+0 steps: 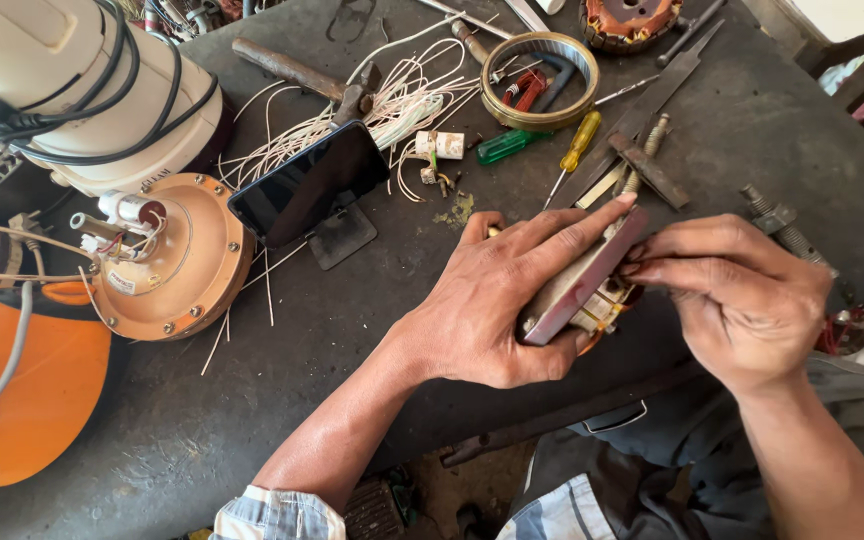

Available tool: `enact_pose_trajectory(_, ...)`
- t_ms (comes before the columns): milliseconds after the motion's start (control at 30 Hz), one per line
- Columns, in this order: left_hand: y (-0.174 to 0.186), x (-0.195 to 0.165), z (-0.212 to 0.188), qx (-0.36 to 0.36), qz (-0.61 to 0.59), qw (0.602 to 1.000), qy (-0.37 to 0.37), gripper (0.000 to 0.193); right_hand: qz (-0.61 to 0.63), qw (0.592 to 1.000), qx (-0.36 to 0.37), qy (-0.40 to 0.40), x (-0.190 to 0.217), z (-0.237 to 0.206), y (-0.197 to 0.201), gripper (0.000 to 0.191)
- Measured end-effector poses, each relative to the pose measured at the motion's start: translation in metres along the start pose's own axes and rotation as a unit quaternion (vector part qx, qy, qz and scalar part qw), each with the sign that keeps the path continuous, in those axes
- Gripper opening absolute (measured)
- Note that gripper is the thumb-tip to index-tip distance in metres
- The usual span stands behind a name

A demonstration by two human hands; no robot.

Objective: The person holds a small electrical component and uses a metal file to scrape and smooth its surface. The person repeatedly files the component while holding it steady with the other hand.

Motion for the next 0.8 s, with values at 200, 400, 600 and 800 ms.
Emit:
enact_pose_trajectory(200,-0.001,0.0,0.0,0.0,-0.003,1.0,-0.004,0.107,0.065,0.982,-0.035,0.172,0.014,-0.01,0.003,0.017)
enact_pose_trajectory(400,0.0,0.002,0.002,-0.005,-0.002,1.0,-0.005,0.108,0.002,0.988,-0.036,0.148,0.001,-0.011,0.004,0.014)
enact_pose_trajectory(600,-0.001,0.004,0.001,-0.008,0.0,1.0,0.009,0.104,-0.052,0.995,-0.021,0.085,-0.008,-0.019,0.0,0.015)
enact_pose_trajectory(800,-0.003,0.0,0.002,-0.011,-0.002,1.0,-0.001,0.109,0.035,0.997,-0.037,0.063,-0.012,-0.011,0.006,0.02)
Point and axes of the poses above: each hand's wrist, its own z-axis towards the middle knuckle, its own y-axis out of the back of the hand, x = y × z, the point moved 7 cm from there along z, towards the middle knuckle, and after that the axes turned 6 degrees about -z, right-handed, at the moved point
